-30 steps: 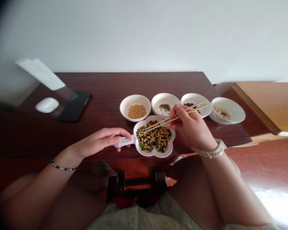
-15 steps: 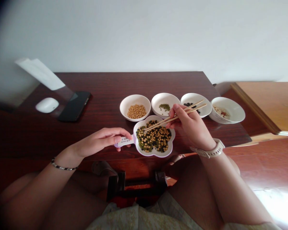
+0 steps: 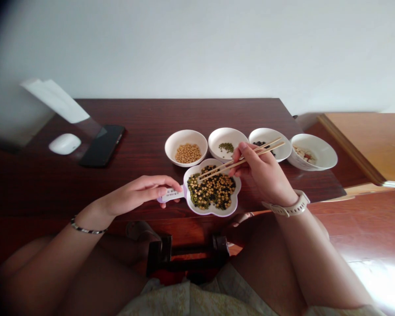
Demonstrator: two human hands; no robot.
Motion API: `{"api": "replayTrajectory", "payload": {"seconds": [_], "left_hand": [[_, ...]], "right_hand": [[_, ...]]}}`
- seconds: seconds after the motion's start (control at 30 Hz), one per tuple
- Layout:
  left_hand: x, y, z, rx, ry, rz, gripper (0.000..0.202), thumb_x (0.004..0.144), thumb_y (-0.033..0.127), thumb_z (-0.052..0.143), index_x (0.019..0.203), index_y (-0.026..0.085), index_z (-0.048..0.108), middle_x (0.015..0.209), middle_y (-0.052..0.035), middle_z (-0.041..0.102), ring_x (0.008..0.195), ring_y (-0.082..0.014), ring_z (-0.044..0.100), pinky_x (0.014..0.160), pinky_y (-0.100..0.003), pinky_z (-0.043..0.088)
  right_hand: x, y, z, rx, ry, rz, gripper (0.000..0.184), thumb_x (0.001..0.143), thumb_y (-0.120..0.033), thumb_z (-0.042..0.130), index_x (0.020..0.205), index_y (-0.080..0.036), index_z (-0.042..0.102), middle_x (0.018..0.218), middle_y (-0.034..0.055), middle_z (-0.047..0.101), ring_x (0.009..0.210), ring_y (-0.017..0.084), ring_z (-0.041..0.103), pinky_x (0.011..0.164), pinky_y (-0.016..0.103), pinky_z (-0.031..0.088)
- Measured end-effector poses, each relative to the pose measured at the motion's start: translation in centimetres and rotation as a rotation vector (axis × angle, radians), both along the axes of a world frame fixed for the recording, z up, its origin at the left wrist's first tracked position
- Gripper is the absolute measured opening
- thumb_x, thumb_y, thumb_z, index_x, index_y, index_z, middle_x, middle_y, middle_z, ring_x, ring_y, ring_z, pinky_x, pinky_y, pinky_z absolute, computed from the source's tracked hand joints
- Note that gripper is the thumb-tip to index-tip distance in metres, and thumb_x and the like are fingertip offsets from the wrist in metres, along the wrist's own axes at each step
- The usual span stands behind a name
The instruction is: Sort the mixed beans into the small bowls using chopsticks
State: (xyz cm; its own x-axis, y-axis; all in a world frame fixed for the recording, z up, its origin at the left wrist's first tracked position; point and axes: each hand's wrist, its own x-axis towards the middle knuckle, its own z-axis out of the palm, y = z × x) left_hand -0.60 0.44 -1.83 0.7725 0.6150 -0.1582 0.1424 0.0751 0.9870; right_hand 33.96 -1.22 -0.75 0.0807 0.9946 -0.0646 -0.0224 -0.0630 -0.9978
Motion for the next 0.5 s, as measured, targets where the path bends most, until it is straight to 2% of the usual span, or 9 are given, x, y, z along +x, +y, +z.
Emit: {"api": "replayTrajectory", "payload": {"seconds": [0.23,0.5], "left_hand": [[0.03,-0.03,0.0,0.014,0.017,0.005,0.029,0.11,0.04,0.067,0.128,0.022,0.081,0.117,-0.0086,0.08,0.087,-0.0175,0.072,0.089,-0.032,0.063],[-0.12,0.06,-0.33,0.01,0.008,-0.008,0.027,0.113,0.039,0.066,0.129,0.023,0.081,0.126,-0.0076,0.079,0.088,-0.0148,0.071,0.086,-0.026,0.06]], "right_hand": [[0.35,0.01,-0.1,-0.008,-0.04,-0.003,0.041,0.098,-0.061,0.078,0.084,-0.023,0.073,0.083,0.0031,0.07,0.065,0.015,0.07,0.052,0.024,0.058],[0.16,-0.07,0.06,-0.011,-0.002,-0.019,0.04,0.099,-0.059,0.078,0.083,-0.023,0.072,0.081,0.0023,0.069,0.064,0.014,0.069,0.052,0.022,0.056]]}}
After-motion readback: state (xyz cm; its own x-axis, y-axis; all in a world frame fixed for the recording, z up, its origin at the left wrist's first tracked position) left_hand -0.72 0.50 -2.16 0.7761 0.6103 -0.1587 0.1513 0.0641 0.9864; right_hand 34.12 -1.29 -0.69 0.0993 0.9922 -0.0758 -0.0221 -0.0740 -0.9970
